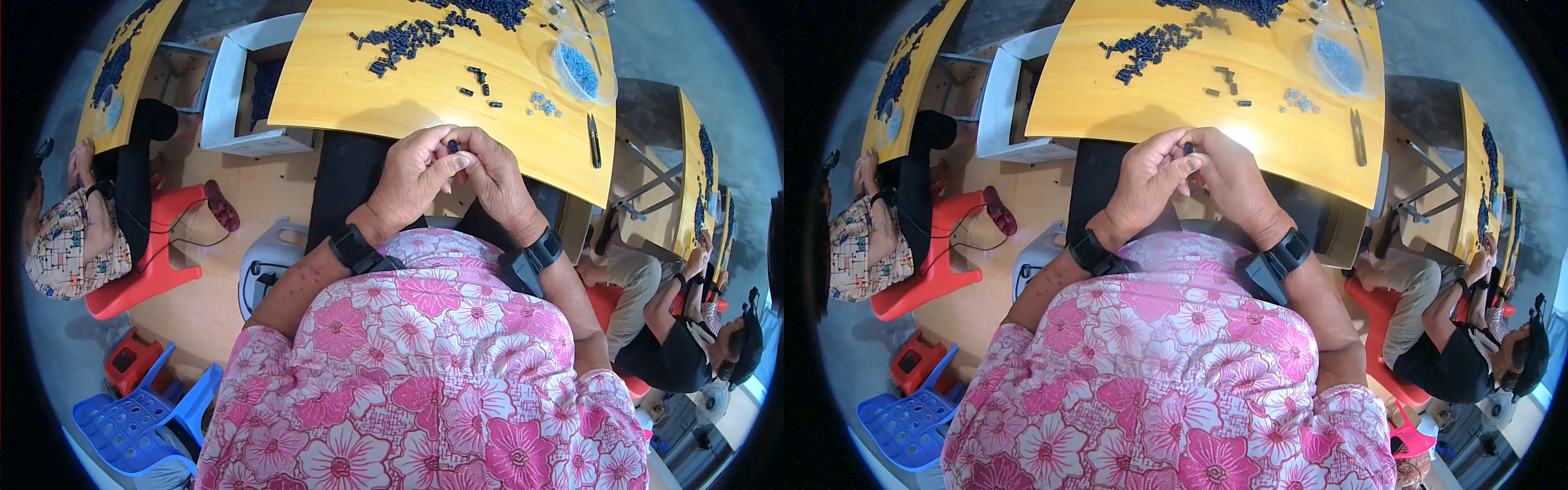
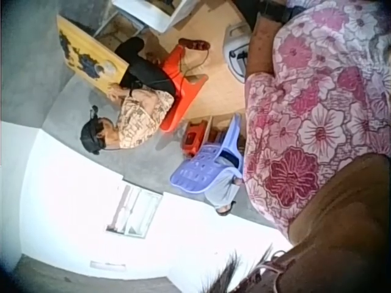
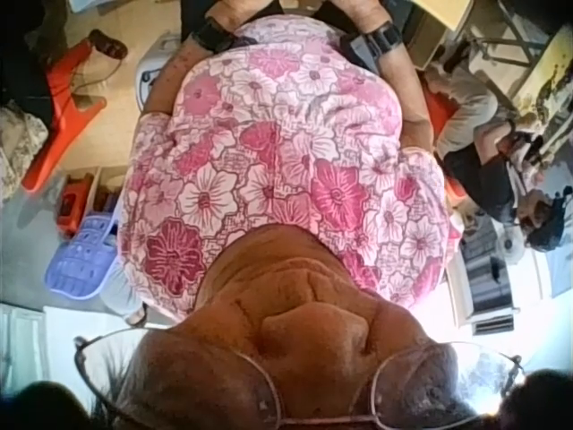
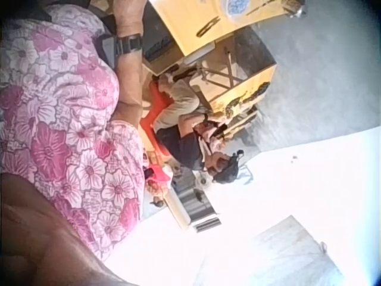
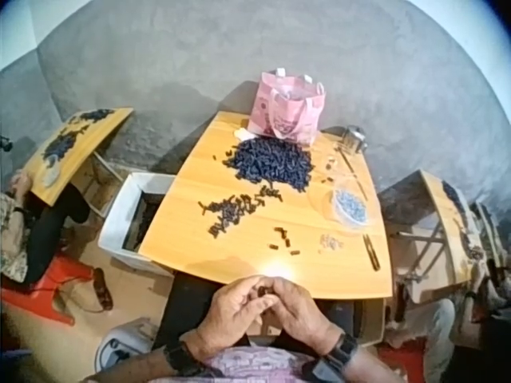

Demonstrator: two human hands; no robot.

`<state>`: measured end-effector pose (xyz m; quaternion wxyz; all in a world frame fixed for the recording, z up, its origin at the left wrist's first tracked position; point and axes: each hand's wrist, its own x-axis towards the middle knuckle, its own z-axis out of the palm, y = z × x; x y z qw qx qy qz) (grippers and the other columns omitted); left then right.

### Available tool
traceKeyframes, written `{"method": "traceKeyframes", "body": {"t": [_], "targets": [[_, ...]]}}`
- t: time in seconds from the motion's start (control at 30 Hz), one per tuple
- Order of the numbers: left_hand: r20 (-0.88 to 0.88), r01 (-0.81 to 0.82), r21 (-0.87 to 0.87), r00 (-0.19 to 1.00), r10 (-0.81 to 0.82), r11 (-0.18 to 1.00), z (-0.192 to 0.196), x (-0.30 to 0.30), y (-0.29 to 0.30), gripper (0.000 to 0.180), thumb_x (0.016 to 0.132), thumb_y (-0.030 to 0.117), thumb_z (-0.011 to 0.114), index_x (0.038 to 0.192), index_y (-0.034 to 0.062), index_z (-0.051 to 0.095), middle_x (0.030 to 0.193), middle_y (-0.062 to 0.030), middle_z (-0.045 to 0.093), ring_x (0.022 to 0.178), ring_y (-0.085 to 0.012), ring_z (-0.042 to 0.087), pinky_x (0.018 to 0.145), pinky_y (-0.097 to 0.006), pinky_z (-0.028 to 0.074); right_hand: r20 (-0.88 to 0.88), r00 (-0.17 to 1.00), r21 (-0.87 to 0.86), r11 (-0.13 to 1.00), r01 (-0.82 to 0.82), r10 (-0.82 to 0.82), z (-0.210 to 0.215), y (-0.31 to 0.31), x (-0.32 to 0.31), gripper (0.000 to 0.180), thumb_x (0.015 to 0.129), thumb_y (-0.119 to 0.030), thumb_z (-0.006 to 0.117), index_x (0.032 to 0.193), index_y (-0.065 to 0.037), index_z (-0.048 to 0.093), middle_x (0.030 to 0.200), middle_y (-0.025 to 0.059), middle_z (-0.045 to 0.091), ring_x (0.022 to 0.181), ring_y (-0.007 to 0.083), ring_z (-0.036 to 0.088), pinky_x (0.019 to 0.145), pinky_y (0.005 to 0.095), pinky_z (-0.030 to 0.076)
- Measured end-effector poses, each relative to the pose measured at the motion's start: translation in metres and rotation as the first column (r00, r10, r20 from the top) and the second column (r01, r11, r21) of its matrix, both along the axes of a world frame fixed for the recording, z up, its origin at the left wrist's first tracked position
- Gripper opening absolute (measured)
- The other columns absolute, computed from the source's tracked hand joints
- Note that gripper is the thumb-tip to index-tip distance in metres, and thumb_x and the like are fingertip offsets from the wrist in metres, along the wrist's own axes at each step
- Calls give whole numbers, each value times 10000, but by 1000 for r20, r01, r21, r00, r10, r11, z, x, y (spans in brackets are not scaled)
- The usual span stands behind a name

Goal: The person is seen assembling small rubber and plastic components onto a table.

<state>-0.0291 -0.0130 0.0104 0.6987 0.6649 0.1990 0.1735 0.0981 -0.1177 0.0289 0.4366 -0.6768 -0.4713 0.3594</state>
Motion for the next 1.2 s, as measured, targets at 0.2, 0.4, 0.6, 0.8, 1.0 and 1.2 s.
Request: {"method": "traceKeyframes", "body": {"t": [0.2, 0.4, 0.6, 0.8, 1.0, 1.2], "targets": [[20, 37, 12, 999, -37, 999, 1, 0, 6, 417, 901, 185, 627, 1249, -14, 513, 777, 0, 523, 604, -42, 544, 522, -175, 468, 25, 1000, 21, 1000, 10, -10, 4, 2, -1, 269, 905, -22, 457, 1168, 3, 509, 959, 116, 573, 777, 176, 599, 716, 294, 511], [-1, 58, 33, 998, -58, 998, 4, 0, 6, 368, 900, 169, 623, 1203, -19, 530, 767, -2, 522, 587, -39, 533, 521, -172, 463, 20, 1000, 11, 1000, 21, -21, 1, 1, -2, 261, 895, -7, 462, 1152, 0, 511, 917, 106, 568, 725, 159, 582, 687, 289, 499], [-7, 11, 72, 1000, -10, 997, 3, 1, 1, 340, 906, 130, 603, 1200, -24, 531, 753, -6, 524, 569, -42, 525, 499, -177, 443, 9, 999, 54, 998, 34, -34, 1, 1, -2, 244, 891, 7, 465, 1129, -2, 521, 904, 105, 572, 709, 148, 576, 660, 284, 493], [18, 29, 52, 999, -30, 998, 2, 5, 1, 375, 904, 100, 594, 1251, -14, 505, 779, 1, 524, 616, -42, 531, 549, -178, 463, 32, 998, 83, 995, 56, -59, 1, 0, -1, 221, 893, 4, 475, 1109, -3, 523, 901, 99, 574, 693, 149, 580, 651, 287, 494], [100, -36, -61, 994, 42, 997, 0, 1, -2, 596, 907, 80, 572, 1440, 54, 308, 929, -11, 529, 786, -43, 513, 675, -185, 483, 119, 977, 84, 982, 169, -178, 18, -20, 31, 197, 903, -33, 518, 1096, -12, 543, 880, 111, 576, 701, 177, 588, 654, 293, 491], [-8, 42, -29, 999, -42, 999, -5, 6, 2, 438, 907, 61, 552, 1339, 40, 482, 885, 13, 526, 763, -38, 493, 670, -185, 472, 293, 579, 338, 649, 682, -761, 26, -106, 107, 206, 906, -53, 530, 1103, -5, 570, 879, 69, 607, 693, 121, 572, 667, 260, 486]]}}
